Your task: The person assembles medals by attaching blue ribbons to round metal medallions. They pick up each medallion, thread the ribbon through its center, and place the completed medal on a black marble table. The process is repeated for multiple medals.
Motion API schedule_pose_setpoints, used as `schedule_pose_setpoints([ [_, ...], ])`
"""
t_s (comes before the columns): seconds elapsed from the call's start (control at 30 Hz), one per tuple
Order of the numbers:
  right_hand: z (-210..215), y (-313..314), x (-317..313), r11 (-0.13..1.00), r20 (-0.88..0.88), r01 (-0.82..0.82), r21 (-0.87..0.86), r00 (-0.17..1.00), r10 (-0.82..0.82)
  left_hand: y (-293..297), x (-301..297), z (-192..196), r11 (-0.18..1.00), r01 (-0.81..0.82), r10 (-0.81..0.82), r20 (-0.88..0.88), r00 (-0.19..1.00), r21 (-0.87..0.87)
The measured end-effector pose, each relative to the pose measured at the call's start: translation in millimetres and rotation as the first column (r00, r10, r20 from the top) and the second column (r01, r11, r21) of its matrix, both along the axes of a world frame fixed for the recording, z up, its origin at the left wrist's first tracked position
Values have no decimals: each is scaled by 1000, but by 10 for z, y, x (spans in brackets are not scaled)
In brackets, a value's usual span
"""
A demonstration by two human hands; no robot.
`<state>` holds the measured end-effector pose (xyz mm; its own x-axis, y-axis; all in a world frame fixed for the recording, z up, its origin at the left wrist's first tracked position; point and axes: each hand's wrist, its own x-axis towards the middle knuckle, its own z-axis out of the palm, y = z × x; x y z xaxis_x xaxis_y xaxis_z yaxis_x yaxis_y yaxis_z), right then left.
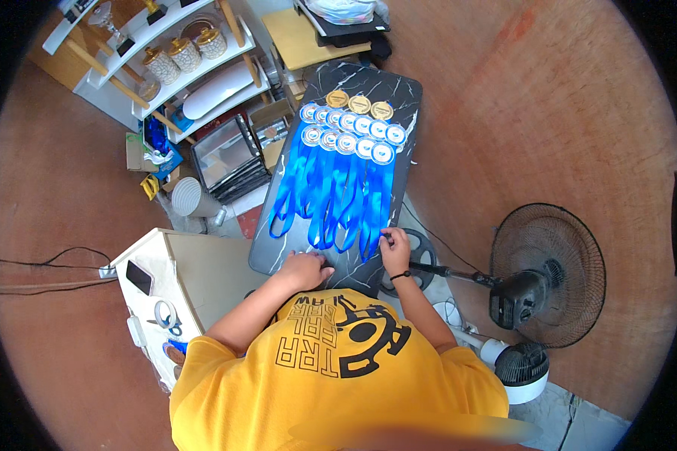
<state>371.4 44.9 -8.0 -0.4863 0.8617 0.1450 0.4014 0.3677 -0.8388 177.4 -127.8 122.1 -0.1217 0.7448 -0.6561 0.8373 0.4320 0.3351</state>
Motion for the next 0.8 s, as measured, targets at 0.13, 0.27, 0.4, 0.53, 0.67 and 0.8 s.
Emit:
schedule_pose_setpoints([
  [0.13, 10, -175, -42, 999, 3, 1, -42, 1000, -1, -94, -40, 122, 1000, -5, 5, -47, 999, -9],
  [0.27, 29, -458, -279, 886, -182, -29, -463, 981, -64, -148, 56, 295, 926, -141, 137, 37, 990, 349],
  [0.4, 254, -761, -555, 116, -800, -800, -589, 558, -220, 74, 554, 286, 696, 34, -97, 47, 994, 717],
  [0.53, 842, -799, -652, -103, -757, -820, -563, 561, -335, -28, 329, 93, 443, 260, -327, -116, 938, 858],
  [0.67, 1563, -744, -728, -252, -782, -832, -495, 553, -289, -179, -196, -140, 417, -463, 385, 309, 869, 782],
  [0.8, 1791, -1045, -883, 624, -402, -774, -105, 607, 685, -141, -195, -64, -29, -699, 514, 589, -623, -714],
])
